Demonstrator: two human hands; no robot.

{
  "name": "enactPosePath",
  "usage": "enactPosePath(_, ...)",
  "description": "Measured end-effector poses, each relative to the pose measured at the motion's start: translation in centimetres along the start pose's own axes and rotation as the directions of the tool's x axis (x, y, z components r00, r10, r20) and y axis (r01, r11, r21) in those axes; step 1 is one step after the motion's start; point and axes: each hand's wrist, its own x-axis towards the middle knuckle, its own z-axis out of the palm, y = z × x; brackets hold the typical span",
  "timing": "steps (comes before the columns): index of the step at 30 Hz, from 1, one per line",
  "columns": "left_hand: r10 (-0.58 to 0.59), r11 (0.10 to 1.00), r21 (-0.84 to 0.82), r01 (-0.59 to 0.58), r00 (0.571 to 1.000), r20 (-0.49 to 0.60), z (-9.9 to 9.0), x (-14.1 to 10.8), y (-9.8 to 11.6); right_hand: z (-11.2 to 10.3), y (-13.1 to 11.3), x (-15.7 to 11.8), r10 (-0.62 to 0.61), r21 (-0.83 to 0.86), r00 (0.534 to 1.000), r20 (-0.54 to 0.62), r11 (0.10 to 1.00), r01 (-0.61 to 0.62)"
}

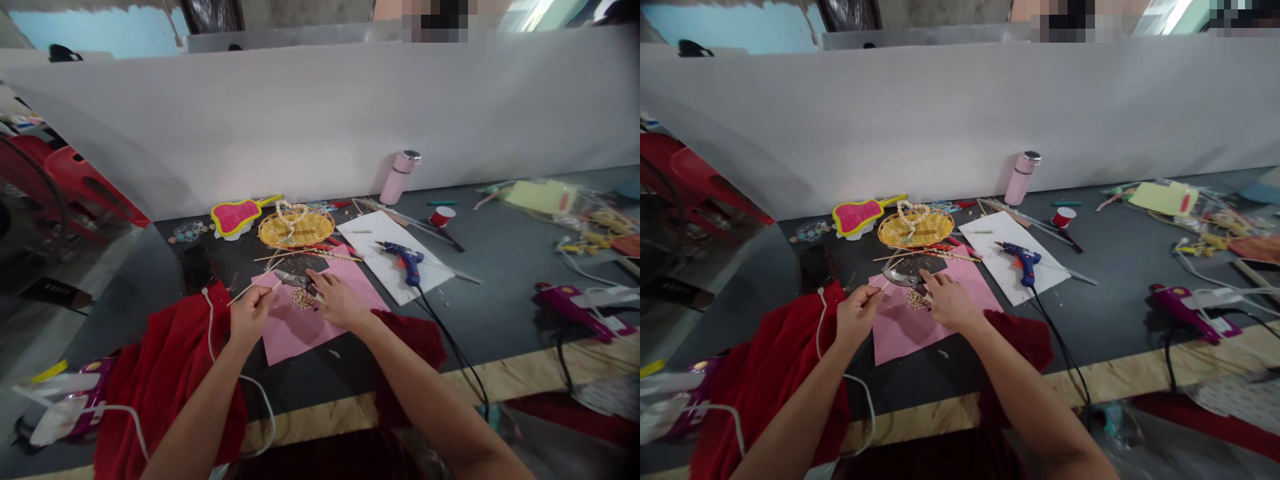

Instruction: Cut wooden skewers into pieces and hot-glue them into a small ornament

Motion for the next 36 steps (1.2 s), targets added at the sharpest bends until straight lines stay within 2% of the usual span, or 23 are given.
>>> enactPosePath(2,-0.046,0.993,-0.108,0.058,0.993,0.106,-0.2,0.1,-0.2,-0.2,0.1,0.0,-0.028,0.009,0.999,0.019,1.000,0.028)
enactPosePath(6,-0.175,0.903,-0.327,0.278,0.934,0.310,-0.5,0.6,-0.9,-0.5,0.3,0.0,-0.043,0.002,0.999,0.025,0.999,0.043)
enactPosePath(12,-0.240,0.798,-0.432,0.420,0.879,0.412,-0.7,0.8,-0.8,-0.5,-0.2,0.0,-0.038,0.019,0.999,0.036,0.999,0.038)
enactPosePath(16,-0.253,0.763,-0.471,0.443,0.875,0.414,-0.9,0.8,-0.6,-0.2,-0.6,-0.1,-0.031,0.001,0.999,0.014,1.000,0.031)
enactPosePath(19,-0.260,0.775,-0.460,0.434,0.881,0.395,-0.8,0.8,-0.8,0.0,-0.6,-0.1,-0.001,-0.014,1.000,0.020,1.000,0.002)
enactPosePath(26,-0.180,0.918,-0.313,0.244,0.959,0.221,0.0,0.6,-0.7,-0.2,-0.4,0.0,0.011,0.008,0.999,0.045,1.000,-0.012)
enactPosePath(28,-0.168,0.940,-0.264,0.217,0.966,0.195,0.1,0.6,-0.7,-0.3,-0.3,0.0,0.026,-0.008,0.999,0.037,1.000,-0.025)
enactPosePath(30,-0.166,0.943,-0.251,0.219,0.962,0.216,-0.1,0.6,-0.6,-0.5,-0.1,0.0,0.009,-0.020,0.999,0.037,1.000,-0.008)
enactPosePath(32,-0.187,0.917,-0.284,0.279,0.932,0.310,-0.4,0.7,-0.6,-0.7,0.2,0.0,-0.028,-0.019,0.999,0.046,0.999,0.029)
enactPosePath(36,-0.234,0.793,-0.371,0.484,0.803,0.548,-1.4,0.9,-0.6,-0.9,0.7,0.0,-0.070,-0.004,0.996,0.057,0.998,0.071)
